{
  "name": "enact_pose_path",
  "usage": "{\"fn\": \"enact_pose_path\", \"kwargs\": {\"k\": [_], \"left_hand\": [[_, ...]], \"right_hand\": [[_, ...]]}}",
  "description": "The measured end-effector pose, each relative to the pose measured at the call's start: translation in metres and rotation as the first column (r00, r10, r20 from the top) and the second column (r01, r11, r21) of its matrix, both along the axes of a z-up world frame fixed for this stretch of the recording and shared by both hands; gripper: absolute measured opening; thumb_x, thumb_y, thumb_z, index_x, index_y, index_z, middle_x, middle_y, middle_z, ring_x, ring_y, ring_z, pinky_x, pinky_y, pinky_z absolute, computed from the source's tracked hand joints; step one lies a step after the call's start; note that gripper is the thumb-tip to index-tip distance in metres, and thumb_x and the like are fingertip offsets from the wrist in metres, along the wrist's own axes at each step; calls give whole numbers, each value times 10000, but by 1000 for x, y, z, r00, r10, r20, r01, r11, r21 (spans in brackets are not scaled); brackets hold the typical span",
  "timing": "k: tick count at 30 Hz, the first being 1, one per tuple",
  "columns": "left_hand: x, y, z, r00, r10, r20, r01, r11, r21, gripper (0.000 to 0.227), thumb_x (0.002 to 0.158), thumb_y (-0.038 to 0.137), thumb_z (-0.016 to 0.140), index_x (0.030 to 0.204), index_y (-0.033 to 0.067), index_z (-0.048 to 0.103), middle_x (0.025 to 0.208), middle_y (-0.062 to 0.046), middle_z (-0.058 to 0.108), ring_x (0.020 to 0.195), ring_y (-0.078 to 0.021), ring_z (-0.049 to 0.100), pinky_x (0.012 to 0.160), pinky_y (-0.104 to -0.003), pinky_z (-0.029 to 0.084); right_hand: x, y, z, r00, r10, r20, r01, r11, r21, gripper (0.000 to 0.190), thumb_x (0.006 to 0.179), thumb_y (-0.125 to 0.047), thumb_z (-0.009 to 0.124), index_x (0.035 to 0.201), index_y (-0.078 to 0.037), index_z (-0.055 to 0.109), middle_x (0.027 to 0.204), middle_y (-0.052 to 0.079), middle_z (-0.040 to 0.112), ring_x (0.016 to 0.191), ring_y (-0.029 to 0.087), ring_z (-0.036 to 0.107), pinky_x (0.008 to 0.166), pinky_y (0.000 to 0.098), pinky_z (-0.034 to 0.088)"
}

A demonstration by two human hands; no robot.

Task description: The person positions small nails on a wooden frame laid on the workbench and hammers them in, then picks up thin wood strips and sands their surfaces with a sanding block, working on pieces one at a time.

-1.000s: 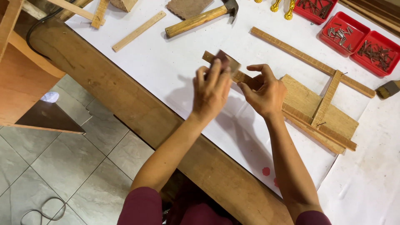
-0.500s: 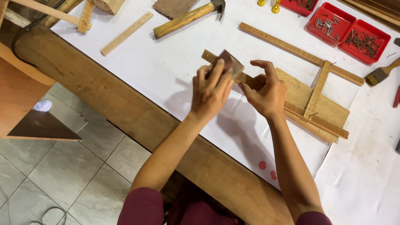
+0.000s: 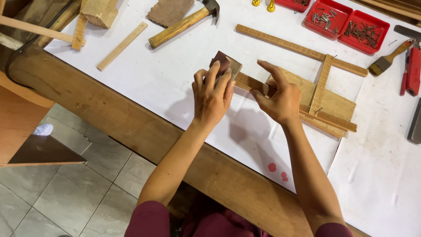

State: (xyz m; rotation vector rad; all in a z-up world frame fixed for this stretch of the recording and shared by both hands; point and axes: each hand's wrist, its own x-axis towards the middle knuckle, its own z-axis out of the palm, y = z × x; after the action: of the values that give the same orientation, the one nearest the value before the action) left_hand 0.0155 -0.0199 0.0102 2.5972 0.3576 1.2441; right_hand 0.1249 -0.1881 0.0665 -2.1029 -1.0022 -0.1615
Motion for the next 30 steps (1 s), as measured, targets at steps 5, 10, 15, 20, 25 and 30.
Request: {"fn": "enact_pose_path", "kwargs": {"k": [5,10,15,20,25,30], "left_hand": [[1,0,25,990,-137,38,142,974,-178,288,928,220,743,1190,105,712,1492,-245,473,1236,-379,439,990,-534,410],[6,18,38,978,-208,31,210,976,-56,183,860,163,709,1027,129,641,1477,-268,485,1304,-404,435,1059,-581,359],[12,27,49,886,-445,-128,327,798,-506,420,864,132,683,1207,120,442,1188,-129,562,1058,-288,619,899,-443,537],[22,25,29,898,-440,5,366,741,-563,471,878,69,699,1237,111,395,1148,-107,549,981,-256,609,884,-409,553],[24,24,12,925,-376,49,324,718,-617,486,921,72,692,1292,105,380,1206,-113,536,1023,-256,615,927,-425,543],[23,10,11,962,-264,69,244,719,-651,619,970,130,648,1466,68,281,1399,-251,426,1256,-393,514,983,-498,492]], "right_hand": [[4,-8,5,997,-71,-21,69,993,-99,521,817,-225,879,1305,-348,743,653,23,660,510,93,506,515,312,441],[1,-14,12,997,-25,-70,20,997,-74,392,848,-187,826,1210,-328,780,932,-38,805,510,61,525,511,271,467],[14,-19,2,989,96,109,-94,995,-16,350,876,-202,849,1198,-323,782,911,-45,786,694,18,688,587,222,525],[11,-11,18,952,41,302,7,988,-156,367,854,-172,865,1181,-326,802,1006,-36,759,962,146,658,845,371,511],[-9,6,-1,867,153,475,-83,983,-165,816,758,-47,792,1513,-251,558,1559,95,518,1434,298,462,1276,542,254],[-50,33,-32,921,263,287,-204,954,-219,1143,706,-83,810,1633,-92,141,1672,192,327,1571,368,234,1285,568,223]]}}
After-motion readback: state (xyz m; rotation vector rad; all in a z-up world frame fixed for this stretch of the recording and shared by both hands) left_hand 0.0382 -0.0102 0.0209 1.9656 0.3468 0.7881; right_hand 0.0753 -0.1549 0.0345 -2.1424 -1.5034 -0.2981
